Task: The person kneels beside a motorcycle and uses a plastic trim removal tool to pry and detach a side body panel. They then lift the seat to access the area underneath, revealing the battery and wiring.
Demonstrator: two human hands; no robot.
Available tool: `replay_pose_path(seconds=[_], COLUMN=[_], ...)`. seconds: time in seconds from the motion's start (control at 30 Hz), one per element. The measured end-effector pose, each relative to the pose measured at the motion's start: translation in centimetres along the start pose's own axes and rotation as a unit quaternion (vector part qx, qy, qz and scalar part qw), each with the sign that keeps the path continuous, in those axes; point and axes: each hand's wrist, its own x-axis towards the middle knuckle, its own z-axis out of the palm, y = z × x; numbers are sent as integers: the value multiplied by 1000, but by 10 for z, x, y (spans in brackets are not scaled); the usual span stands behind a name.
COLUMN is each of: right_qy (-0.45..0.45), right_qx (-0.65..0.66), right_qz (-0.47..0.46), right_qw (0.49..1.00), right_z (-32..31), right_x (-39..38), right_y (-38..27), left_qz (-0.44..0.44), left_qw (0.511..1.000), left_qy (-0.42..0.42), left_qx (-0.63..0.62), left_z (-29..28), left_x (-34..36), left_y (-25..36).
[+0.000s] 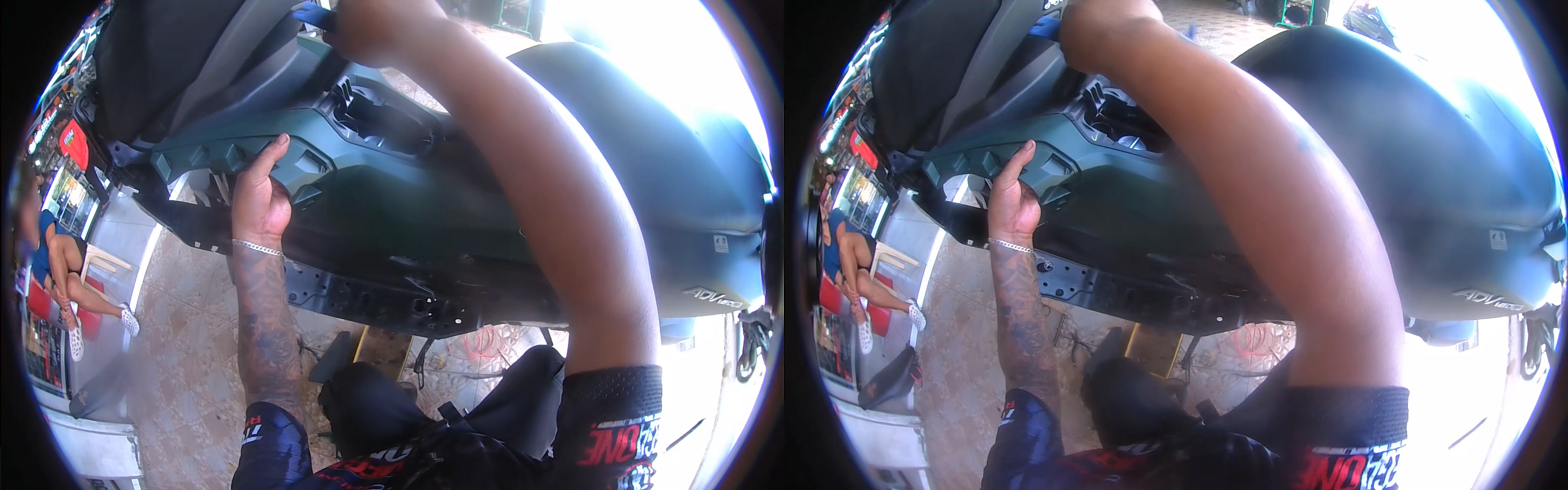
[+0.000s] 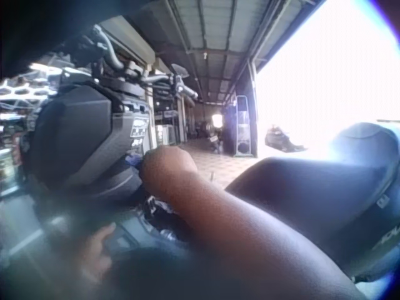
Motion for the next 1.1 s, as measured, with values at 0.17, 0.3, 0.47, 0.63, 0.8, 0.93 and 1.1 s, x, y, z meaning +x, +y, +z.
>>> replay_pose_path(seconds=[0.17, 0.3, 0.47, 0.63, 0.8, 0.93, 1.1], right_qy=[-92, -217, -156, -198, -128, -341, -382], right_qx=[5, 66, 124, -26, 114, 220, 328], right_qz=[67, 154, 204, 78, -120, 221, 287], right_qw=[994, 962, 958, 977, 978, 887, 815], right_z=[44, 68, 93, 101, 96, 88, 100], right_x=[-42, -63, -81, -72, -27, -20, -13], right_y=[-7, -23, -17, 11, 2, 29, 67], left_qz=[-1, -23, -2, -24, -17, -17, -18], left_qw=[1000, 1000, 1000, 999, 999, 999, 1000], left_qy=[-14, -8, -16, -12, -19, -21, -16], left_qx=[5, 1, -26, -30, -25, -18, -6], left_z=[-1, 1, 3, 2, 6, 9, 5], left_x=[-1, -3, -5, -4, -7, -8, -7], left_y=[0, 1, 0, 2, 4, 5, 3])
